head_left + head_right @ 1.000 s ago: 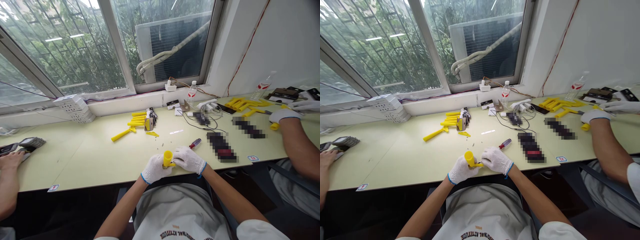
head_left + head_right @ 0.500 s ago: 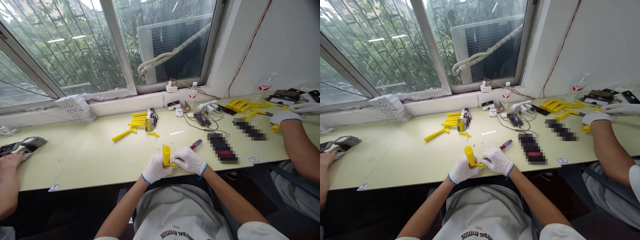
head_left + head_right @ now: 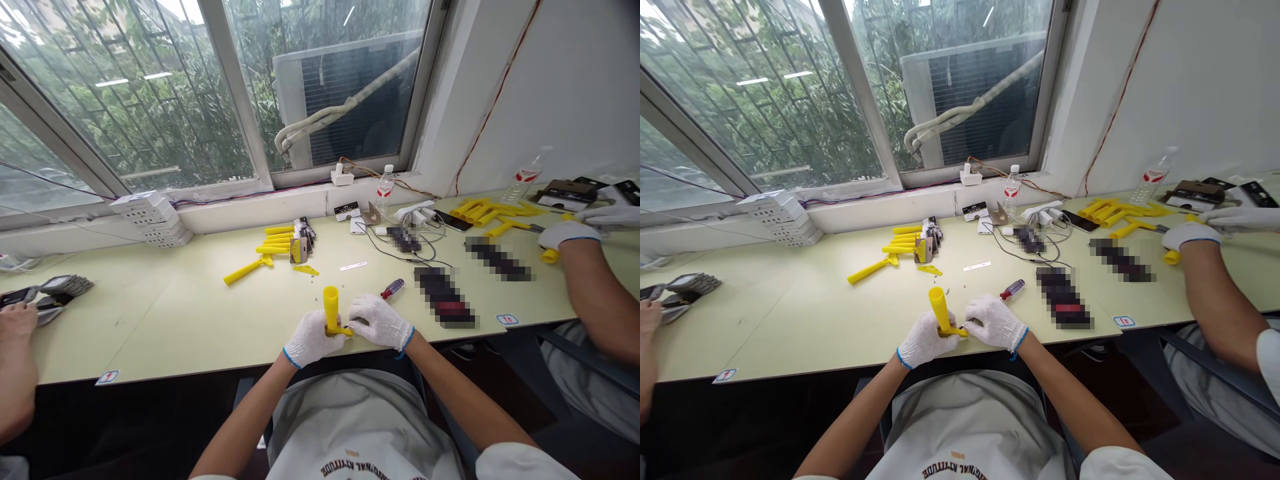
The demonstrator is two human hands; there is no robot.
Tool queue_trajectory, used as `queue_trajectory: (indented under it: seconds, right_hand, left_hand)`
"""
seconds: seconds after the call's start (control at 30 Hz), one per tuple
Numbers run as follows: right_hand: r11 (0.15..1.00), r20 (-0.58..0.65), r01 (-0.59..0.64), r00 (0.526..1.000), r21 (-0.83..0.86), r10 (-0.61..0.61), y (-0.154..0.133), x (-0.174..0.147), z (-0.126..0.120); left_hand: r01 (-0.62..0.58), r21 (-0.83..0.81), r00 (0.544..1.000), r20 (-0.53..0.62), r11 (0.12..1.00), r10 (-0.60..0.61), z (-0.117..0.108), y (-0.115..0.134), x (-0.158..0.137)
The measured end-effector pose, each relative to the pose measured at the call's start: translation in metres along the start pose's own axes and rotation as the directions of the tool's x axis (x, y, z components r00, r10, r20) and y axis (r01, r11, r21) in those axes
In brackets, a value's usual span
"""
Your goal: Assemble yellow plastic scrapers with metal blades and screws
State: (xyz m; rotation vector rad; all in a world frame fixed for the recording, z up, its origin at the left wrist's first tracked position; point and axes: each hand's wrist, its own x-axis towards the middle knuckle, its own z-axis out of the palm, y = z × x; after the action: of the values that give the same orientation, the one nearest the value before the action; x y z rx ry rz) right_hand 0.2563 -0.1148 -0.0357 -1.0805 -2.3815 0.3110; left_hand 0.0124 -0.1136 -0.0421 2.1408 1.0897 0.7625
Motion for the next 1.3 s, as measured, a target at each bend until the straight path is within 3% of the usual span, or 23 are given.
queue_trajectory:
  seconds: [0.13,0.4,0.57,0.8,0.93,1.13,1.3]
  right_hand:
    - [1.0,-0.007,0.005,1.0,-0.001,-0.005,0.0,0.0,0.001]
    - [1.0,-0.023,-0.005,1.0,0.009,0.005,-0.001,0.0,0.001]
    - [0.999,-0.07,0.018,0.997,0.041,-0.015,0.0,-0.004,0.003]
    - [0.994,-0.189,0.086,0.979,0.066,-0.072,-0.006,-0.001,0.005]
    - [0.991,-0.253,0.135,0.958,-0.012,-0.134,-0.008,0.0,0.009]
    - [0.988,-0.345,0.145,0.926,-0.043,-0.151,-0.008,-0.005,0.016]
    - [0.985,-0.401,0.157,0.9,-0.07,-0.172,-0.014,-0.002,0.019]
  left_hand:
    - [0.069,-0.135,0.997,0.028,0.988,-0.066,-0.004,0.007,0.001]
    - [0.093,-0.27,0.996,0.027,0.958,-0.089,-0.011,0.016,0.002]
    - [0.148,-0.426,0.989,0.041,0.893,-0.144,-0.009,0.013,0.002]
    - [0.237,-0.619,0.969,0.094,0.749,-0.229,-0.011,0.01,0.005]
    - [0.271,-0.707,0.954,0.107,0.653,-0.279,-0.008,0.007,0.007]
    - [0.288,-0.892,0.92,0.156,0.349,-0.359,0.01,0.012,0.003]
    - [0.27,-0.933,0.912,0.17,0.236,-0.373,0.014,0.017,0.003]
